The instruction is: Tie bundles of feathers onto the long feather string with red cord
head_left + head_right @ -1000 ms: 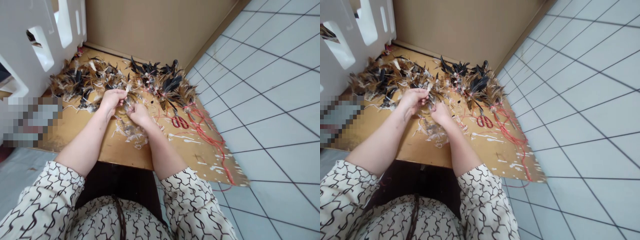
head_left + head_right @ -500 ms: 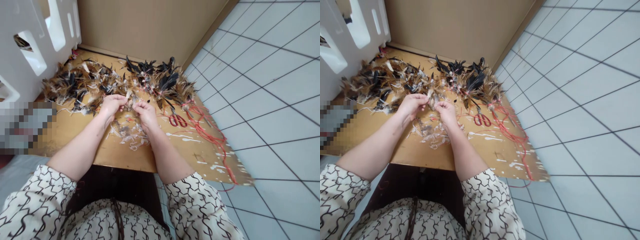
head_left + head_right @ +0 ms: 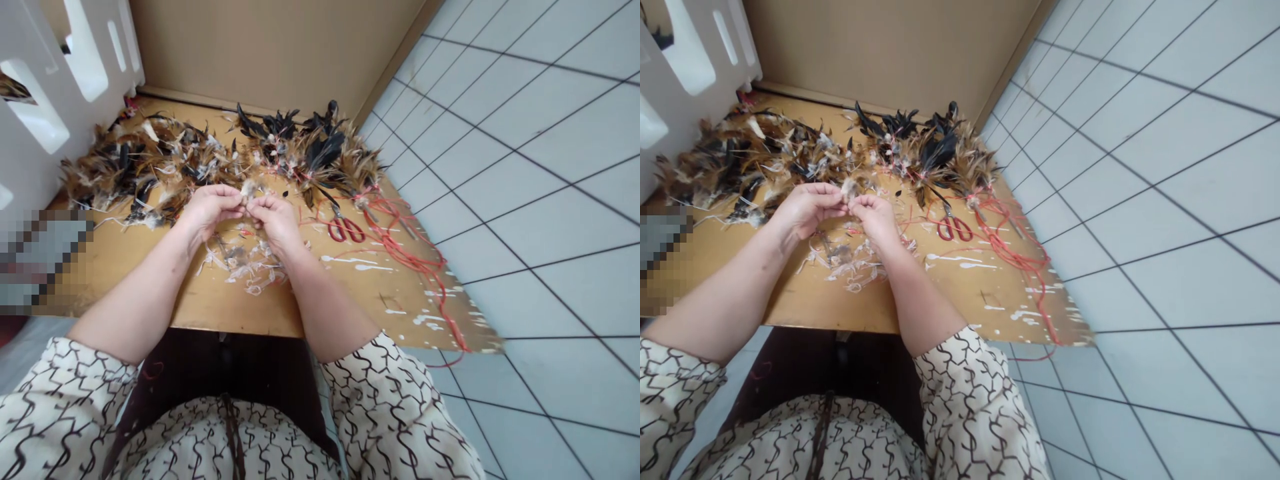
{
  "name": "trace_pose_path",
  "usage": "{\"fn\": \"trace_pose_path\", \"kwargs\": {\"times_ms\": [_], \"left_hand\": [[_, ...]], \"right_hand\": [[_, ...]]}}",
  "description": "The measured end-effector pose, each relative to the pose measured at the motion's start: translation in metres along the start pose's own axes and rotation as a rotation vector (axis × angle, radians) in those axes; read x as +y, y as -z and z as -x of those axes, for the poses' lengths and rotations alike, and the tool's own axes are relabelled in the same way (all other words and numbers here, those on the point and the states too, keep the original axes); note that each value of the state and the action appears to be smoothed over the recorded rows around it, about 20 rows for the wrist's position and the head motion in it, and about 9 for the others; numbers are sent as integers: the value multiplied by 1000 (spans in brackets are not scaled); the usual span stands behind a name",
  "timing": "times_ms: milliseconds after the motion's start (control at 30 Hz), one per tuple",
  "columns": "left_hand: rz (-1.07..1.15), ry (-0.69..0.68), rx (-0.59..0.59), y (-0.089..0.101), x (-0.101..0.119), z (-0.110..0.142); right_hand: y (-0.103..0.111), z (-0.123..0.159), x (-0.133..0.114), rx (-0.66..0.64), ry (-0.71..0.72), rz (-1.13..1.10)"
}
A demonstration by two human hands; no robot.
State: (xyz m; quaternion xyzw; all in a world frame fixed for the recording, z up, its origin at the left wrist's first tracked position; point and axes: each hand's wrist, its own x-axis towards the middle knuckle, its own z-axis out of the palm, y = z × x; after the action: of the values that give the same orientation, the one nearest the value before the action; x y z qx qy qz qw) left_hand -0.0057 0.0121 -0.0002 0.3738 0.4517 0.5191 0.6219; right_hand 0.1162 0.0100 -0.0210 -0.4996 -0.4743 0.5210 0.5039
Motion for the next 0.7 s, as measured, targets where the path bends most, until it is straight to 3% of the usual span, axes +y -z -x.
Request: {"fn": "trace_pose_path", "kwargs": {"times_ms": [233,433,533,700], "left_hand": [[31,-81,-50,4,4,2],[2,-21,-168,1,2,4],[-9,2,-164,-1,2,5],[-27,33,-39,-2,1,4]], "right_hand": [[4,-1,-4,-19,-149,-208],[7,-3,-2,-144,-107,-272],[7,-7,1,-94,-46,-241],[10,-11,5,68,79,-131]]}}
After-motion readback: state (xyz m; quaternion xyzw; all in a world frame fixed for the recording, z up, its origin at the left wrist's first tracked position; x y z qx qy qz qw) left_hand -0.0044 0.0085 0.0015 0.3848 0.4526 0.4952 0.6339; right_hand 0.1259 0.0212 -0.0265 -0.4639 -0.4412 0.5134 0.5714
